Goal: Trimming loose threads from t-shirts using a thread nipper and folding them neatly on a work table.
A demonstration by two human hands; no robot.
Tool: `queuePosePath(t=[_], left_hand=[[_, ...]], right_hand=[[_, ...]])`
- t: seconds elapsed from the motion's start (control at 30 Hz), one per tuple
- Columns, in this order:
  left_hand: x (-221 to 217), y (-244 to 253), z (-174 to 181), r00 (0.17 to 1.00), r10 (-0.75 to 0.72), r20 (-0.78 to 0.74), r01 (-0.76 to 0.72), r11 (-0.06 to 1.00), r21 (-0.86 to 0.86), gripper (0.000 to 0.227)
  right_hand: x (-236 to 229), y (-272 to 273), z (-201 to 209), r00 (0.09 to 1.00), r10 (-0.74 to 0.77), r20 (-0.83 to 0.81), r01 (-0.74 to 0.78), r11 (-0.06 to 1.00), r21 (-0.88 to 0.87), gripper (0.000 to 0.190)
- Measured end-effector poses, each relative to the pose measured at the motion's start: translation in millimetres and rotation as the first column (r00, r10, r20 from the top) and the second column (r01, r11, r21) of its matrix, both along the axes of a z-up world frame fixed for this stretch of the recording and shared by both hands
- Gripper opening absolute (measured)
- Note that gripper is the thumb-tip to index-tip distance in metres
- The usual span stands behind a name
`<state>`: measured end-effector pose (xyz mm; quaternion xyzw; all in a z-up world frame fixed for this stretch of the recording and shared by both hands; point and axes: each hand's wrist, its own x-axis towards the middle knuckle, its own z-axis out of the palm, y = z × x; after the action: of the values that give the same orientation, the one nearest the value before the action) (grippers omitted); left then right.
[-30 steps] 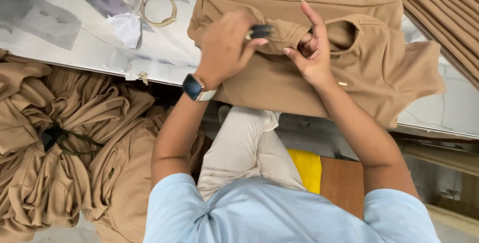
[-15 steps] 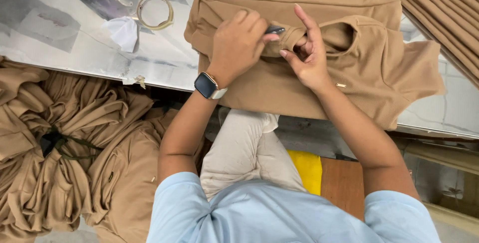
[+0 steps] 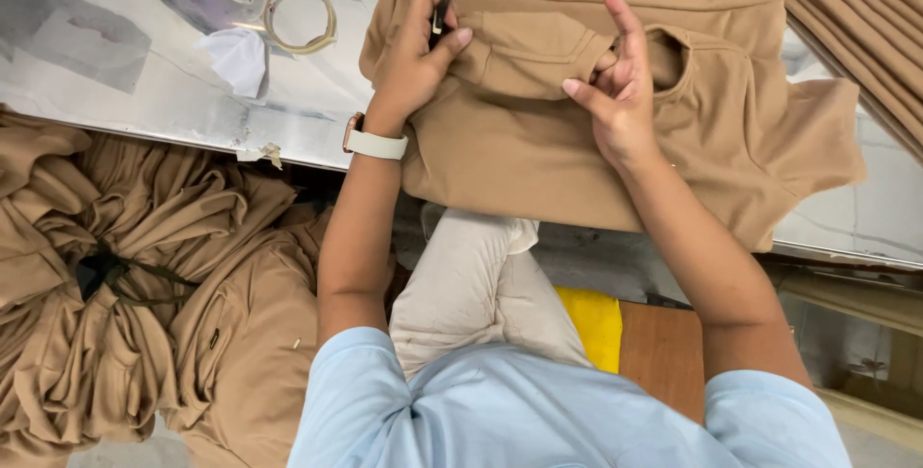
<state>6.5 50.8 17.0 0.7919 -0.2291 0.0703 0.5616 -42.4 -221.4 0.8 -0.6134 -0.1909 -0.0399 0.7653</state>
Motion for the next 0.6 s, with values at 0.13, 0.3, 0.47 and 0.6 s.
queuePosePath(t=[0.13, 0.3, 0.47, 0.6], left_hand=[[-1.2, 1.1, 3.5, 0.993, 0.100, 0.066, -0.099, 0.995, -0.025, 0.019], [2.9, 1.1, -2.3, 0.969, 0.237, 0.073, -0.231, 0.969, -0.086, 0.017], [4.0, -1.5, -5.3, 0.915, 0.404, -0.010, -0.403, 0.914, 0.055, 0.010], [11.7, 2.6, -16.8, 0.917, 0.390, 0.079, -0.394, 0.918, 0.041, 0.011]], right_hand=[[3.4, -0.6, -3.0, 1.000, -0.031, 0.005, 0.031, 0.999, 0.006, 0.081], [12.7, -12.7, 2.9, 0.966, -0.215, 0.145, 0.239, 0.954, -0.180, 0.057], [15.9, -69.5, 44.2, 0.597, -0.463, 0.655, 0.799, 0.420, -0.431, 0.022], [33.0, -113.1, 11.0, 0.823, -0.435, 0.364, 0.384, -0.046, -0.922, 0.047]])
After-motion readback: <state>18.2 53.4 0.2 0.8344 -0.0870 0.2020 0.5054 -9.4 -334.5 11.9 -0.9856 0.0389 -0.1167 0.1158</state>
